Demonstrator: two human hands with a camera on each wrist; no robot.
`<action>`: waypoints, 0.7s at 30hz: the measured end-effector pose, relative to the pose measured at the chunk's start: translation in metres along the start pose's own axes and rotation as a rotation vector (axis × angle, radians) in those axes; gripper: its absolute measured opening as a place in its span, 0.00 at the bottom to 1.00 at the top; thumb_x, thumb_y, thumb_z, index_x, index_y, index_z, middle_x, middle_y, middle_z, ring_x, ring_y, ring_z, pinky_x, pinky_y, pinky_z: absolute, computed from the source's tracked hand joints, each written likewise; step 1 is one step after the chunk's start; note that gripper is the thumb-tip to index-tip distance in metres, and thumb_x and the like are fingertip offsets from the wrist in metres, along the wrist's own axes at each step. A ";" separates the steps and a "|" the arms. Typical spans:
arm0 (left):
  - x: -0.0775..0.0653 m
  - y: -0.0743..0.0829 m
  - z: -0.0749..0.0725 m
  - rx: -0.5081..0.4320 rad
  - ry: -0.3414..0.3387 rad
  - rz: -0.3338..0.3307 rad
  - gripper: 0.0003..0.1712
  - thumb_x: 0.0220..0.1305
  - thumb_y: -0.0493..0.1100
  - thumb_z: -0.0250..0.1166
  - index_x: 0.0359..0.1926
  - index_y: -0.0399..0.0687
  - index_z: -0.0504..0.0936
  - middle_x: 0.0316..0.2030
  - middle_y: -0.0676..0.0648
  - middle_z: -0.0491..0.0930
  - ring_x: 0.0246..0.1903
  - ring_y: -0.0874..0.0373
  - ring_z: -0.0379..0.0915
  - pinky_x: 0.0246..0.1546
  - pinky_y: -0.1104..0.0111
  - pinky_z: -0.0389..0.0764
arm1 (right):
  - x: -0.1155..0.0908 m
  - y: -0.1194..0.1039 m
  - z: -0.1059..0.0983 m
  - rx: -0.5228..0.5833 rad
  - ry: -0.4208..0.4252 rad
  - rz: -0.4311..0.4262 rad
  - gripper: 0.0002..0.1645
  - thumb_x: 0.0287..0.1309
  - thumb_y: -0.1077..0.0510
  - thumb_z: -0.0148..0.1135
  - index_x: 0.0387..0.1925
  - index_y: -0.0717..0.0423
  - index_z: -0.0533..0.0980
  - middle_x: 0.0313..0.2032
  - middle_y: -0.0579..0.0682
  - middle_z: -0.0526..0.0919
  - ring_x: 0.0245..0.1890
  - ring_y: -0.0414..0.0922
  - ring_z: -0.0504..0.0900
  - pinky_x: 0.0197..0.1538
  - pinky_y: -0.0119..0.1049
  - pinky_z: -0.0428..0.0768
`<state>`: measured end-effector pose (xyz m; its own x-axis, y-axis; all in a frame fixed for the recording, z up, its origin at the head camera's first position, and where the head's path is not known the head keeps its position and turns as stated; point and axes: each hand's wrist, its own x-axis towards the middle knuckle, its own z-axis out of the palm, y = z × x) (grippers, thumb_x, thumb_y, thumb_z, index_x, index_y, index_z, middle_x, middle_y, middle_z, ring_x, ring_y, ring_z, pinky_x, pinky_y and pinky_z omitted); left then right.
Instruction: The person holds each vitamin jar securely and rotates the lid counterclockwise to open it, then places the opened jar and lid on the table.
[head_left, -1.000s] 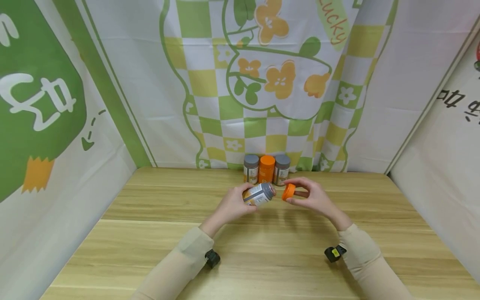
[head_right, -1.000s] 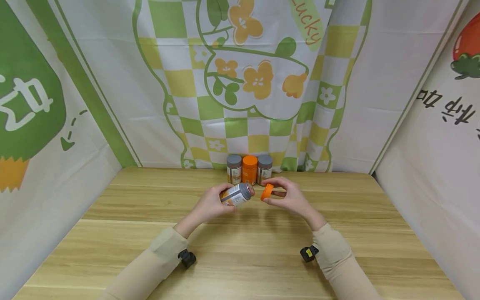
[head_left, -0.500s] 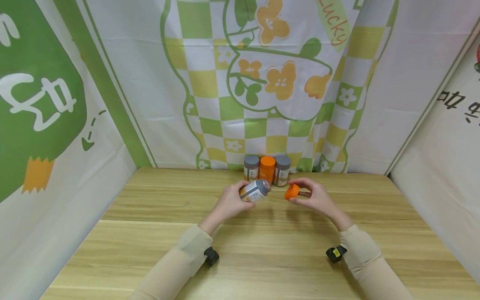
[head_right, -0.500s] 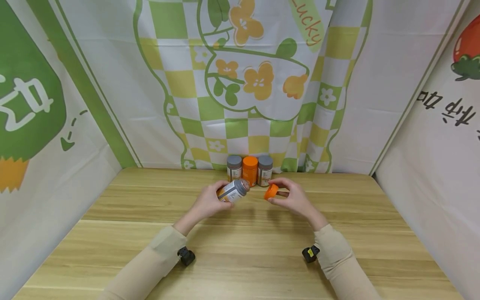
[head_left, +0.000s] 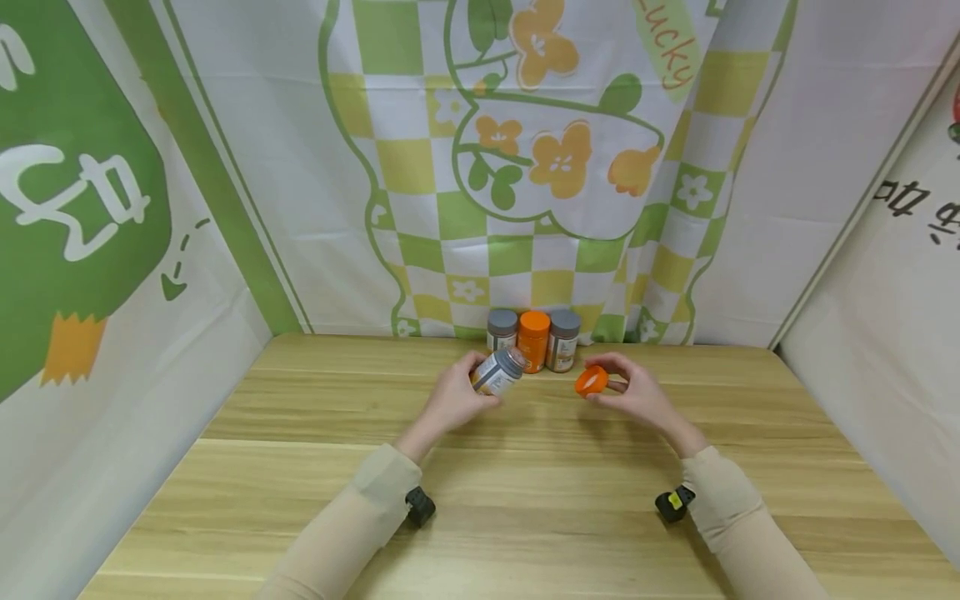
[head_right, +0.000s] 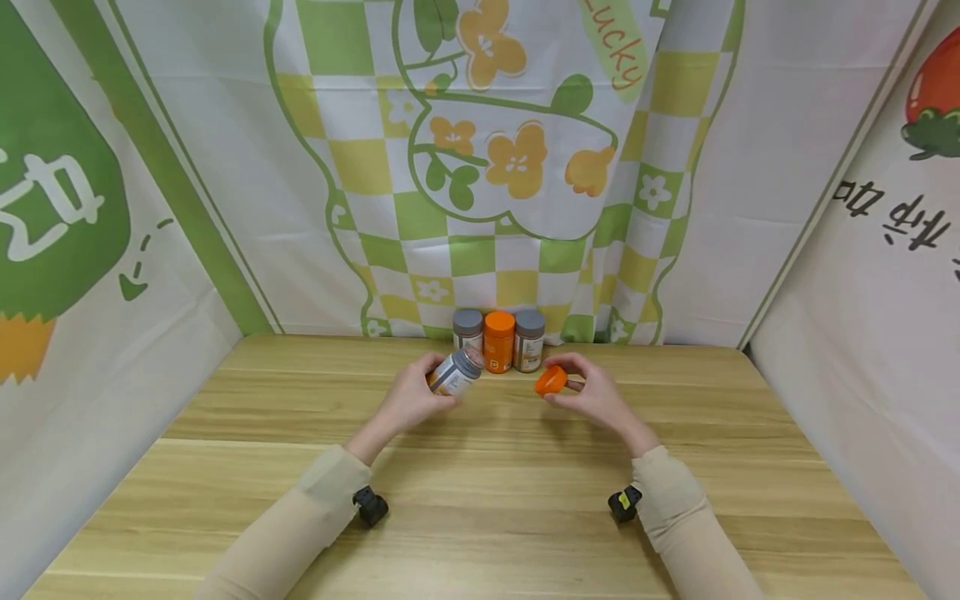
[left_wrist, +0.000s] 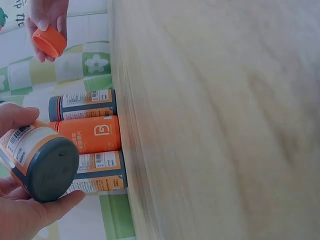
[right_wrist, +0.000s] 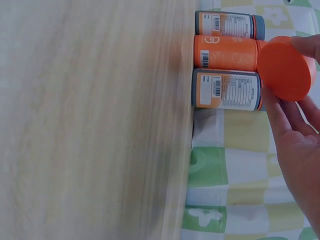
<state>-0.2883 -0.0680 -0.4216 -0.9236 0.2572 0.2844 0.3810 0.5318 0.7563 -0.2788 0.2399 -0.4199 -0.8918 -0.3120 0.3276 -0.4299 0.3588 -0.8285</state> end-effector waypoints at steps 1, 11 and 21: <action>0.001 0.000 0.000 0.001 0.003 -0.005 0.31 0.42 0.41 0.75 0.49 0.46 0.74 0.42 0.45 0.81 0.38 0.54 0.76 0.39 0.61 0.78 | 0.000 0.001 -0.001 -0.002 0.001 0.001 0.34 0.44 0.66 0.73 0.55 0.67 0.71 0.55 0.64 0.75 0.54 0.57 0.75 0.55 0.33 0.76; 0.005 -0.004 -0.005 0.001 0.027 -0.037 0.30 0.43 0.41 0.75 0.49 0.45 0.74 0.42 0.45 0.80 0.39 0.53 0.77 0.40 0.60 0.78 | 0.000 0.006 -0.007 -0.027 -0.006 0.023 0.35 0.45 0.67 0.71 0.57 0.68 0.70 0.57 0.64 0.73 0.56 0.58 0.74 0.58 0.45 0.73; 0.009 -0.011 -0.006 0.014 0.125 -0.030 0.31 0.39 0.38 0.77 0.49 0.42 0.77 0.42 0.42 0.81 0.40 0.49 0.76 0.44 0.57 0.76 | 0.002 0.015 -0.014 -0.117 0.008 0.045 0.35 0.44 0.65 0.73 0.57 0.60 0.72 0.57 0.58 0.73 0.56 0.57 0.74 0.56 0.45 0.75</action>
<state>-0.3011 -0.0765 -0.4236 -0.9323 0.1392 0.3338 0.3532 0.5491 0.7575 -0.2894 0.2574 -0.4252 -0.9113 -0.2867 0.2954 -0.4027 0.4722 -0.7841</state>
